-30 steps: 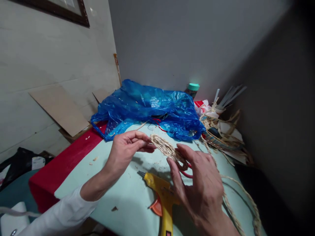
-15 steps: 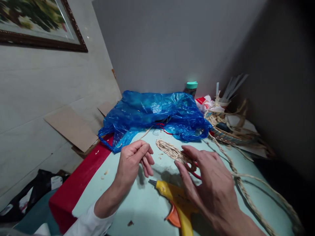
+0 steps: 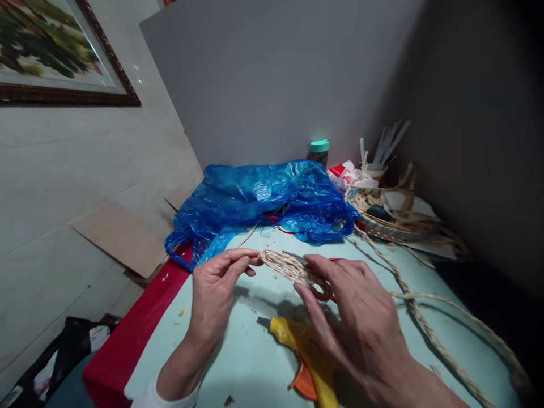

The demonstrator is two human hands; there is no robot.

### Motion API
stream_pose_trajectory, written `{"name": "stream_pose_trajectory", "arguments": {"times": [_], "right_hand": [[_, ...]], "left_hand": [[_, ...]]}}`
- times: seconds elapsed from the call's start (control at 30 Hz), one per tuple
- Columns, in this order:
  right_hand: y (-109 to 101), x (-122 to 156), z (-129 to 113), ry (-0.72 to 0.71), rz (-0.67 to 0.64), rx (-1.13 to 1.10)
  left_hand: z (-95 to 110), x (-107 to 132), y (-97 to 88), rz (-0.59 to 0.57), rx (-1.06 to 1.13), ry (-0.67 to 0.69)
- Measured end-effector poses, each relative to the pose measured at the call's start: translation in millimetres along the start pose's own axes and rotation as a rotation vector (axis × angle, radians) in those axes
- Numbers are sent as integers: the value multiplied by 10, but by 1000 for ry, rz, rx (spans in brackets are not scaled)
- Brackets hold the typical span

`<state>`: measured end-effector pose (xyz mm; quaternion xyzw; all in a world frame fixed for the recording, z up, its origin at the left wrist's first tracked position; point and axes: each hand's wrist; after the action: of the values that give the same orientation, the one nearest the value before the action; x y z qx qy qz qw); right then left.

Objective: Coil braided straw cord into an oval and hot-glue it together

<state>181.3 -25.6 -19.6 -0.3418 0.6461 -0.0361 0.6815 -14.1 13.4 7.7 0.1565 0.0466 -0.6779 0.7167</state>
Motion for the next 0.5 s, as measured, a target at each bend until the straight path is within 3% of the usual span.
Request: {"name": "stream_pose_trajectory", "arguments": {"times": [0.23,0.33,0.5], "right_hand": [[-34,-15,-27,15,-5,-23],[-40,-11,-29,17,-15,-16],[-25,-7,-26,15,-9,-5]], "left_hand": [[6,-4,41,-23,182,-73],[14,10,38,-6,132,-115],[24,31,4,-6,55,-56]]}}
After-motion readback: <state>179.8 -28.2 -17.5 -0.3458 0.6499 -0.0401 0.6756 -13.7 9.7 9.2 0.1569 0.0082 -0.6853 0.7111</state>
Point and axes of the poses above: each hand's wrist, its own x-axis away from the middle knuckle, its own y-axis out of the palm, z = x × y, and after that the axes turned 14 degrees about x, right-handed
